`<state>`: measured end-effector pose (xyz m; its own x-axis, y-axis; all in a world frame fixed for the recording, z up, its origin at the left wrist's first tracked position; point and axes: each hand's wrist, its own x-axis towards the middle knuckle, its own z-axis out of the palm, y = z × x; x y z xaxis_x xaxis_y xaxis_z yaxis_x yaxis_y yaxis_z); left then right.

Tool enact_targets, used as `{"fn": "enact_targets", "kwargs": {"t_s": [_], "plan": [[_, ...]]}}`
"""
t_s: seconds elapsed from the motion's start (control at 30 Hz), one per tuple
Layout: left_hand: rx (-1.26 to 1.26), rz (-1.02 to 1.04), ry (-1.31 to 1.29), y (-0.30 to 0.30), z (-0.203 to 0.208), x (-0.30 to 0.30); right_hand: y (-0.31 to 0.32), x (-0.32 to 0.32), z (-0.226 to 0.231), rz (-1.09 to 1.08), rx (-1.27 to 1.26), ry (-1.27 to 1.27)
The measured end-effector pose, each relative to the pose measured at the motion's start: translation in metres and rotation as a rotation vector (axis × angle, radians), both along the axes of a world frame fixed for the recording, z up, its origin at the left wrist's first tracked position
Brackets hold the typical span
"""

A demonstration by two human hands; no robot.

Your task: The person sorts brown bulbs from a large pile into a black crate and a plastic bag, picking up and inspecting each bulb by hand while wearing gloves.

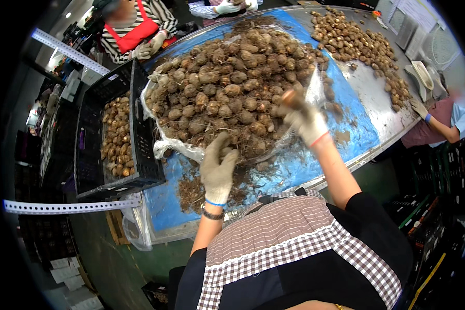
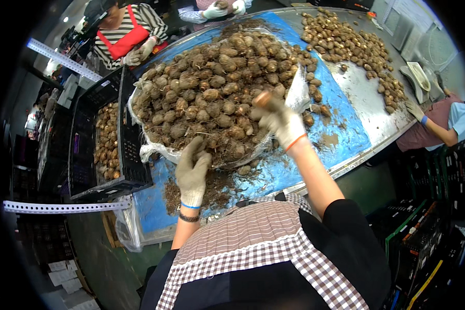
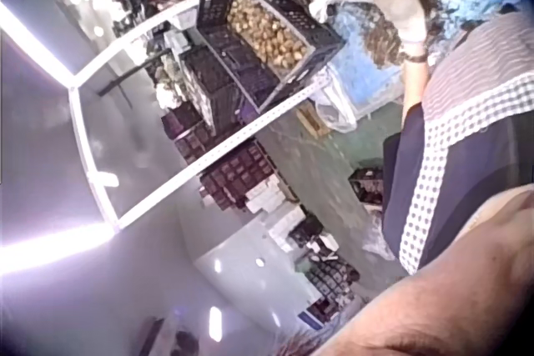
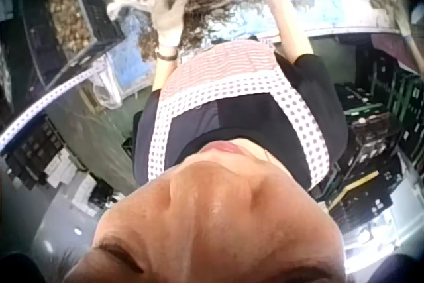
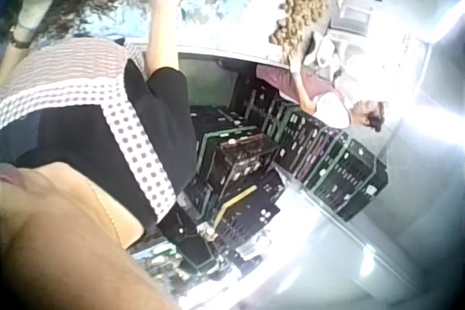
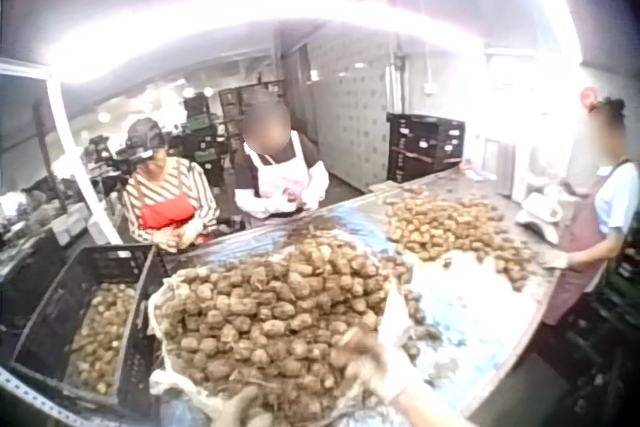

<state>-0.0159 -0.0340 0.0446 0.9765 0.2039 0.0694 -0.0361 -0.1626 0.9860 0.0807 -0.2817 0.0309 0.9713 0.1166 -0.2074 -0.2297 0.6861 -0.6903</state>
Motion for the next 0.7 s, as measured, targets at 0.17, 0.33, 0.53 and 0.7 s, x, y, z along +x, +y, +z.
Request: {"fn": "enact_targets", "kwargs": {"t_s": [0.17,0.33,0.53,0.7], "plan": [[-0.034,0.088,0.079,0.016,-0.031,-0.014,-0.074,0.052,-0.018,-0.325,-0.415,-0.159],[-0.038,-0.098,0.135,-0.003,-0.018,-0.011,-0.059,0.08,-0.026,-0.01,-2.32,-0.746],[-0.049,-0.164,0.17,-0.003,0.001,-0.011,-0.057,0.102,-0.019,0.162,-2.012,-0.458],[-0.305,-0.229,0.18,-0.01,0.017,0.002,0.007,0.017,0.027,0.236,-0.713,-0.404]]}}
